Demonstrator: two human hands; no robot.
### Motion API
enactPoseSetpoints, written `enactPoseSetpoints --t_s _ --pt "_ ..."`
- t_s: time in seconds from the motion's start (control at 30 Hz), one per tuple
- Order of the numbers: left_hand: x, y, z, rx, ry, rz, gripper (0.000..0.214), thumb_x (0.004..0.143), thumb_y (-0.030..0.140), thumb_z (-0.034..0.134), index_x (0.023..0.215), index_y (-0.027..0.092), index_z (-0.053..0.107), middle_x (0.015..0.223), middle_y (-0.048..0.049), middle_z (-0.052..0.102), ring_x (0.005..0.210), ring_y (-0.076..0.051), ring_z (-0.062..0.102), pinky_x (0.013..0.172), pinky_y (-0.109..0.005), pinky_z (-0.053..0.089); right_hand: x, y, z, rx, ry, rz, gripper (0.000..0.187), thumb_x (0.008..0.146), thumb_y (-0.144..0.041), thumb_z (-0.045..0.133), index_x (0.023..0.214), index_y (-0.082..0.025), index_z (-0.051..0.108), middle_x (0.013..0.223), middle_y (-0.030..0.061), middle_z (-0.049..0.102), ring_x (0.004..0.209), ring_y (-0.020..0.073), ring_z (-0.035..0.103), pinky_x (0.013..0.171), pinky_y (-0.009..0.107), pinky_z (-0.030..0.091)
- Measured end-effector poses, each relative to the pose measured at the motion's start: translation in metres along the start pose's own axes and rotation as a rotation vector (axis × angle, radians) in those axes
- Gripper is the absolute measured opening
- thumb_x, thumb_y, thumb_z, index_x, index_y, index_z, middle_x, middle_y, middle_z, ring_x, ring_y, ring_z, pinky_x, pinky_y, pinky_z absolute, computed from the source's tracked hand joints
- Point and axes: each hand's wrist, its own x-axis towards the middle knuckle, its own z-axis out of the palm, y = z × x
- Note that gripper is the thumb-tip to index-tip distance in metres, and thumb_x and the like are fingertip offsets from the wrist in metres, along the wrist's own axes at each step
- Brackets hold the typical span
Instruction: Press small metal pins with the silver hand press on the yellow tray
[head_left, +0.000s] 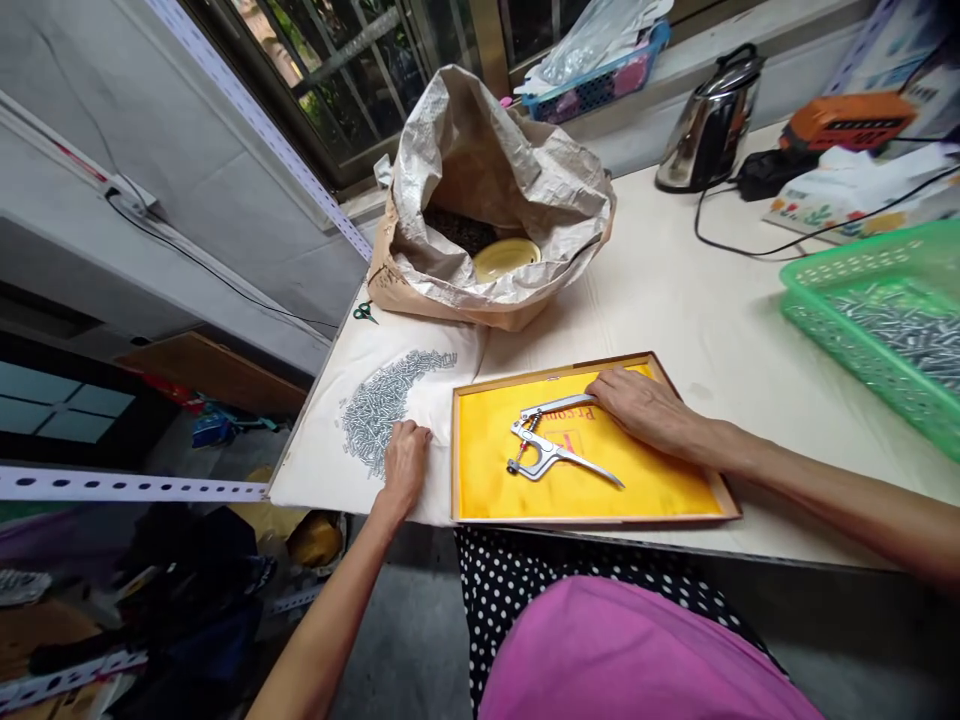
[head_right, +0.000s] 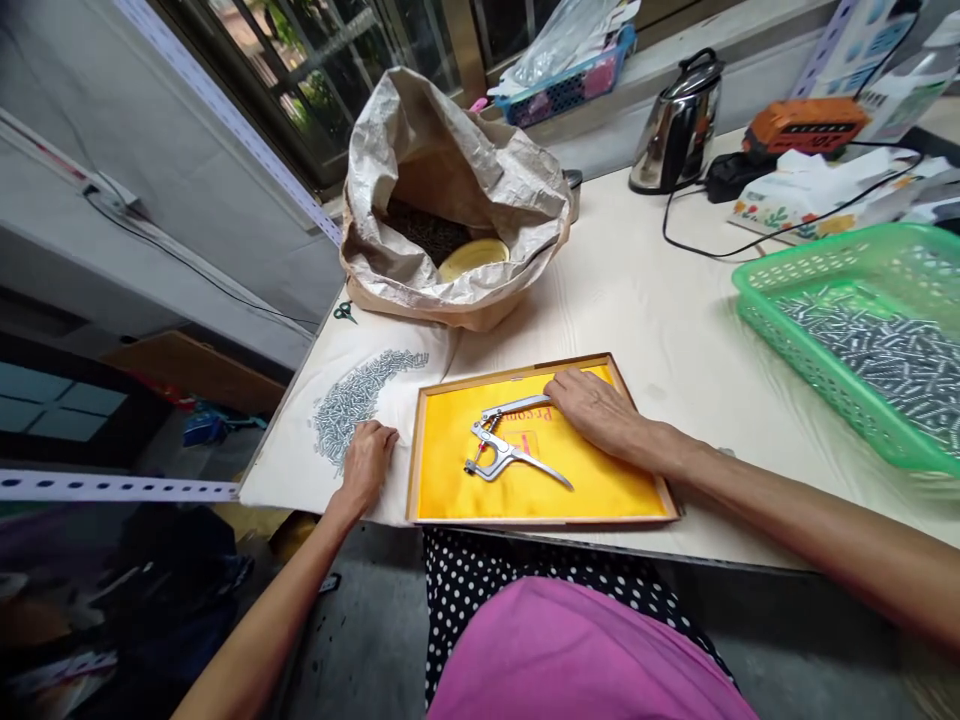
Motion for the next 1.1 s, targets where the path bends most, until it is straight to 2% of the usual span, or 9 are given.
enactPoseSetpoints --t_s 0.13,0.23,0.3,0.4,0.5,0.67,0.87,1.1 --pt "0.000 0.004 -0.009 -0.133 0.078 0.005 0.024 0.092 0.021 0.047 0.085 0.017 0.070 0.090 -0.0111 0.068 0.095 -0.026 0.059 0.085 -0.038 0.048 0.004 -0.008 -0.006 0.003 -0.034 0.087 0.025 0.100 -0.021 0.033 0.089 -0.020 0.056 0.082 0.0075 0.061 0.073 0.0214 0.049 0.068 0.035 0.032" --pt "-0.004 0.018 -0.022 -0.403 0.138 -0.095 0.019 0.087 0.026 0.054 0.086 0.018 0.071 0.088 -0.0088 0.072 0.085 -0.024 0.064 0.082 -0.037 0.050 0.003 -0.009 -0.014 0.070 0.006 0.064 0.028 0.102 -0.030 0.034 0.089 -0.020 0.056 0.083 0.0073 0.062 0.076 0.0215 0.051 0.069 0.034 0.033" --pt "-0.008 0.035 -0.030 -0.647 0.104 -0.164 0.019 0.083 0.033 0.060 0.085 0.019 0.072 0.085 -0.0067 0.074 0.078 -0.021 0.066 0.076 -0.033 0.052 0.002 -0.008 -0.021 0.078 0.065 0.005 0.032 0.104 -0.033 0.031 0.090 -0.020 0.057 0.085 0.0078 0.063 0.079 0.0215 0.051 0.073 0.034 0.034" --pt "-0.016 0.067 -0.037 -0.970 -0.019 -0.223 0.025 0.077 0.040 0.067 0.086 0.018 0.073 0.082 -0.0054 0.075 0.071 -0.018 0.067 0.068 -0.028 0.053 -0.003 -0.004 -0.032 0.003 0.102 -0.066 0.038 0.106 -0.032 0.025 0.087 -0.020 0.057 0.082 0.0072 0.061 0.078 0.0211 0.048 0.075 0.034 0.032" --pt "-0.021 0.096 -0.036 -1.150 -0.125 -0.245 0.029 0.073 0.043 0.071 0.084 0.016 0.071 0.077 -0.0046 0.073 0.064 -0.015 0.064 0.063 -0.026 0.052 -0.007 -0.002 -0.037 -0.024 0.090 -0.075 0.038 0.106 -0.029 0.025 0.086 -0.020 0.056 0.080 0.0062 0.060 0.077 0.0207 0.046 0.075 0.035 0.030" --pt "-0.020 0.120 -0.024 -1.223 -0.197 -0.197 0.028 0.073 0.042 0.071 0.077 0.015 0.068 0.080 -0.0064 0.072 0.078 -0.018 0.067 0.072 -0.027 0.053 -0.012 0.004 -0.035 -0.054 0.081 -0.045 0.036 0.106 -0.031 0.027 0.089 -0.021 0.057 0.081 0.0059 0.060 0.077 0.0209 0.046 0.075 0.035 0.029" --pt "-0.015 0.120 -0.028 -1.326 -0.150 -0.339 0.035 0.068 0.045 0.076 0.082 0.015 0.068 0.077 -0.0034 0.069 0.068 -0.015 0.063 0.063 -0.026 0.054 -0.015 0.022 -0.036 0.030 0.075 -0.033 0.035 0.105 -0.037 0.030 0.095 -0.022 0.059 0.088 0.0064 0.064 0.083 0.0212 0.049 0.077 0.034 0.030" --pt "-0.023 0.138 -0.027 -1.226 -0.274 -0.261 0.030 0.071 0.043 0.075 0.078 0.014 0.074 0.078 -0.0057 0.074 0.071 -0.017 0.067 0.068 -0.026 0.053 -0.014 0.018 -0.043 0.016 0.100 -0.051 0.035 0.105 -0.037 0.031 0.093 -0.022 0.061 0.083 0.0065 0.065 0.081 0.0213 0.047 0.079 0.036 0.029"
